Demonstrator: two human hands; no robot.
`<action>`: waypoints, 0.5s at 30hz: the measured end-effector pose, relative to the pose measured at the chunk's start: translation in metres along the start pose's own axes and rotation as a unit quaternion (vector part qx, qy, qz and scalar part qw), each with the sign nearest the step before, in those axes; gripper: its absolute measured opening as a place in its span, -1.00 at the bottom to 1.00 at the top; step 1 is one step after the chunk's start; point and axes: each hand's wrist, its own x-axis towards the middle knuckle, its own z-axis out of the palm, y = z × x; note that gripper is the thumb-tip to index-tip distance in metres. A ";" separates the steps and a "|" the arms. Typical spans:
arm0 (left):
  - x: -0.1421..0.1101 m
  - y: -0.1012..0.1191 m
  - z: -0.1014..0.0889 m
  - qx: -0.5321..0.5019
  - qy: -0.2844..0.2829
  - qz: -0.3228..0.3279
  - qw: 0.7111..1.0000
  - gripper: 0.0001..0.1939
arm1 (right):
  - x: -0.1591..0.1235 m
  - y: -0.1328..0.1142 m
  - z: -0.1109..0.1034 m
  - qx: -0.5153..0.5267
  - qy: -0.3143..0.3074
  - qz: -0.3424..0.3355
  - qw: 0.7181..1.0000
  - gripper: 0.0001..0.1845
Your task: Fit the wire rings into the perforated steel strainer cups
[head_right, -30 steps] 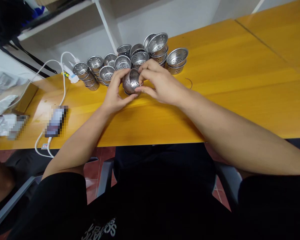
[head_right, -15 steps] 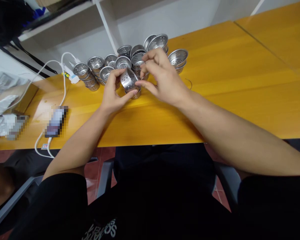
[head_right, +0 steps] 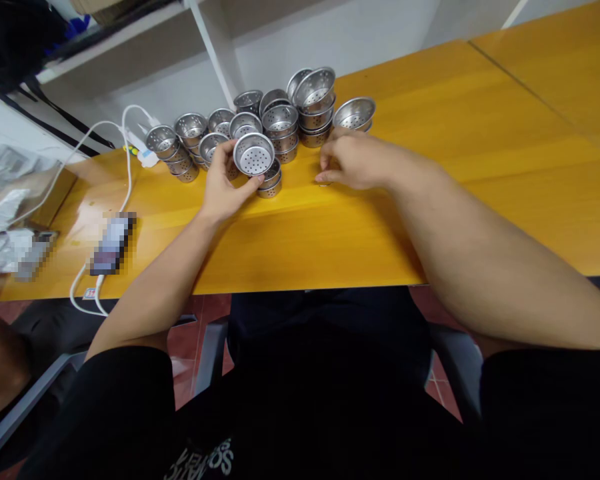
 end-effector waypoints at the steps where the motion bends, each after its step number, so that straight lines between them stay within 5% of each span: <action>1: -0.001 -0.004 0.002 0.001 0.000 0.001 1.000 0.30 | 0.001 0.003 0.002 0.003 -0.002 -0.003 1.000 -0.76; 7: -0.008 0.000 -0.001 0.022 -0.035 -0.019 0.999 0.14 | 0.001 0.003 0.008 0.011 -0.021 -0.005 1.000 -0.76; 11: 0.000 0.057 -0.024 0.015 -0.051 -0.007 0.999 0.30 | -0.001 -0.004 0.003 -0.023 -0.049 -0.004 0.999 -0.86; 15: 0.006 0.121 -0.081 0.012 -0.057 0.043 0.997 0.43 | -0.005 -0.018 -0.008 -0.037 0.009 0.036 0.999 -0.87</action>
